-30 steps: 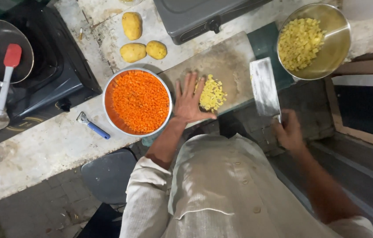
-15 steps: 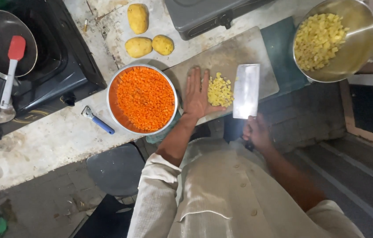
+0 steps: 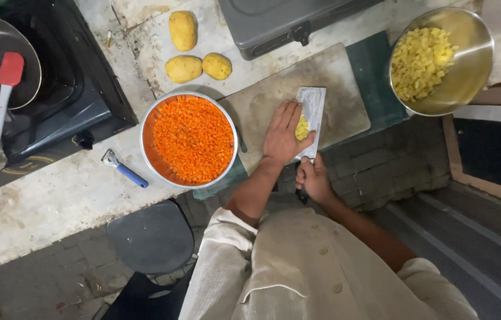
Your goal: Dicing peeled potatoes into small cubes on a wooden cutting board using a large knife.
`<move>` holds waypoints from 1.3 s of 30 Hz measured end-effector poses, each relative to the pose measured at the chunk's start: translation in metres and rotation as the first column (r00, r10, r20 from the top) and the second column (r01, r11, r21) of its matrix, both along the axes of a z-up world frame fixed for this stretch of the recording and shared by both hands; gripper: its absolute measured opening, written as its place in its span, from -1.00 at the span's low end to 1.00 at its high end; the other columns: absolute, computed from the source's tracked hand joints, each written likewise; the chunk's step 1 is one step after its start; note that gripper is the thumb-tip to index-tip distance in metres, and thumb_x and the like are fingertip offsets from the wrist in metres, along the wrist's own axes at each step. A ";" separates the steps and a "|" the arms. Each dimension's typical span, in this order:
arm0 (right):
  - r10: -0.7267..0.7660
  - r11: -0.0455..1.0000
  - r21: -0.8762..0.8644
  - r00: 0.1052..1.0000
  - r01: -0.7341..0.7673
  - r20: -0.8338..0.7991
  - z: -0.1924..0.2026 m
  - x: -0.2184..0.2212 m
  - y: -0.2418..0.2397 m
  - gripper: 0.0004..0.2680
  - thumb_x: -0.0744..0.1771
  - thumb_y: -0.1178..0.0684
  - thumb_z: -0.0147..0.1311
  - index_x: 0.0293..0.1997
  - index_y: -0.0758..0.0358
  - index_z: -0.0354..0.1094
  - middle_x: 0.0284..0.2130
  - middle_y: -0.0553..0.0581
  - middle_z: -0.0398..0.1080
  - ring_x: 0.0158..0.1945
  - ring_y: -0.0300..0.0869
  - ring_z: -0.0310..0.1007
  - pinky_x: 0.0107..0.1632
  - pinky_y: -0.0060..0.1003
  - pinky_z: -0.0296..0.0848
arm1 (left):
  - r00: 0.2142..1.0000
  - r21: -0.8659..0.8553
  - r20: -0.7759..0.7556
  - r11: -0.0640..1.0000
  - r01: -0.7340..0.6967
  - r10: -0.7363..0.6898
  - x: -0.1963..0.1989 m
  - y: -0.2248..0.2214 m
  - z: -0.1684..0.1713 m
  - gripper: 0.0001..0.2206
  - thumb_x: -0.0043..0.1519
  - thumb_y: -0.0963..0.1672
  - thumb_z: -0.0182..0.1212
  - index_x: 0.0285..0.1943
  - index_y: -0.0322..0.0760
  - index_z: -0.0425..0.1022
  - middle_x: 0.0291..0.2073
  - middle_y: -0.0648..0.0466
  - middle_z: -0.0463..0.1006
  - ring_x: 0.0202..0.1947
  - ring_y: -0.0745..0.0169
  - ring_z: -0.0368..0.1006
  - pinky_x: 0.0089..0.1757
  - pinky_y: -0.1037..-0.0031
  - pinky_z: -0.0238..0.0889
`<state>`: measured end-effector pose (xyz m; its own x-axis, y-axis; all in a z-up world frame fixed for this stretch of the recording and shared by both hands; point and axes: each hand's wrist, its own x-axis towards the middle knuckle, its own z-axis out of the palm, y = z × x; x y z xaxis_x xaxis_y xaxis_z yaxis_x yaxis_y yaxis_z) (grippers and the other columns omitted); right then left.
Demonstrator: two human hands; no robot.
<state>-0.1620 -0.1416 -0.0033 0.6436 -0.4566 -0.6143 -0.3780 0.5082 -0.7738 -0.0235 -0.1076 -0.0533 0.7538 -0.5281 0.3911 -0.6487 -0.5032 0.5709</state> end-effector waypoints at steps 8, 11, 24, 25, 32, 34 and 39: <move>0.046 0.999 0.022 0.999 -0.046 -0.008 0.010 0.023 0.016 -0.94 0.40 0.08 -0.21 -0.20 0.12 0.00 -0.72 0.09 0.08 -0.69 -0.17 0.11 -0.69 -0.29 0.27 | 0.991 -0.194 -0.122 0.979 -0.070 0.047 0.004 0.002 -0.003 -0.47 0.01 -0.03 0.30 0.21 -0.17 0.47 0.17 0.03 0.45 0.24 0.07 0.35 0.24 0.38 0.22; 0.064 0.998 0.020 0.998 -0.065 0.005 0.010 0.028 0.020 -0.94 0.40 0.09 -0.23 -0.22 0.13 0.00 -0.73 0.11 0.07 -0.70 -0.15 0.09 -0.69 -0.29 0.25 | 0.983 -0.253 -0.175 0.963 -0.094 0.050 0.008 0.004 0.005 -0.50 0.02 -0.05 0.32 0.19 -0.17 0.50 0.16 0.00 0.47 0.21 0.04 0.37 0.21 0.35 0.25; 0.012 0.996 -0.087 0.999 -0.009 0.034 0.078 0.026 0.025 -0.88 0.41 0.02 -0.19 -0.21 0.19 0.04 -0.73 0.11 0.15 -0.70 -0.16 0.17 -0.67 -0.29 0.29 | 0.904 -0.567 -0.420 0.802 -0.189 -0.084 -0.004 -0.009 0.069 -0.53 0.00 -0.23 0.39 0.16 -0.31 0.53 0.10 -0.21 0.50 0.08 -0.20 0.46 0.05 0.20 0.35; -0.009 0.995 -0.102 0.999 0.012 0.033 0.067 0.015 0.016 -0.88 0.41 0.02 -0.19 -0.21 0.19 0.04 -0.73 0.11 0.15 -0.70 -0.16 0.17 -0.67 -0.29 0.29 | 0.901 -0.579 -0.420 0.797 -0.172 -0.110 -0.008 -0.019 0.080 -0.53 0.00 -0.23 0.39 0.16 -0.31 0.53 0.10 -0.21 0.50 0.08 -0.20 0.46 0.05 0.20 0.35; -0.012 0.892 -0.450 0.998 0.036 0.057 0.098 -0.015 -0.046 -0.85 0.42 0.00 -0.19 -0.20 0.27 0.09 -0.75 0.18 0.24 -0.77 -0.08 0.31 -0.72 -0.23 0.32 | 0.836 -0.754 -0.435 0.643 -0.135 -0.334 -0.029 -0.098 0.138 -0.56 0.03 -0.23 0.36 0.16 -0.33 0.53 0.11 -0.20 0.50 0.11 -0.16 0.45 0.03 0.27 0.38; -0.056 0.876 -0.475 0.996 0.084 0.073 0.119 -0.014 -0.071 -0.87 0.42 0.03 -0.18 -0.21 0.27 0.07 -0.74 0.17 0.23 -0.78 -0.09 0.29 -0.72 -0.23 0.32 | 0.819 -0.785 -0.425 0.607 -0.121 -0.386 -0.033 -0.130 0.146 -0.57 0.05 -0.22 0.35 0.15 -0.35 0.52 0.11 -0.22 0.49 0.11 -0.16 0.44 0.04 0.26 0.38; -0.060 0.748 -0.662 0.990 -0.040 -0.127 0.144 -0.030 -0.118 -0.80 0.39 -0.03 -0.10 -0.28 0.31 0.17 -0.71 0.23 0.31 -0.64 -0.01 0.37 -0.58 -0.10 0.30 | 0.806 -0.758 -0.481 0.626 -0.183 -0.346 -0.048 -0.191 0.157 -0.62 0.06 -0.24 0.32 0.11 -0.33 0.56 0.05 -0.22 0.53 0.06 -0.15 0.47 0.02 0.28 0.38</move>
<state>-0.1922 -0.2600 0.1407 0.5722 -0.7863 -0.2331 -0.4990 -0.1082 -0.8598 -0.0713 -0.2988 0.1039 0.9244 -0.3182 0.2104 -0.1087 0.3089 0.9449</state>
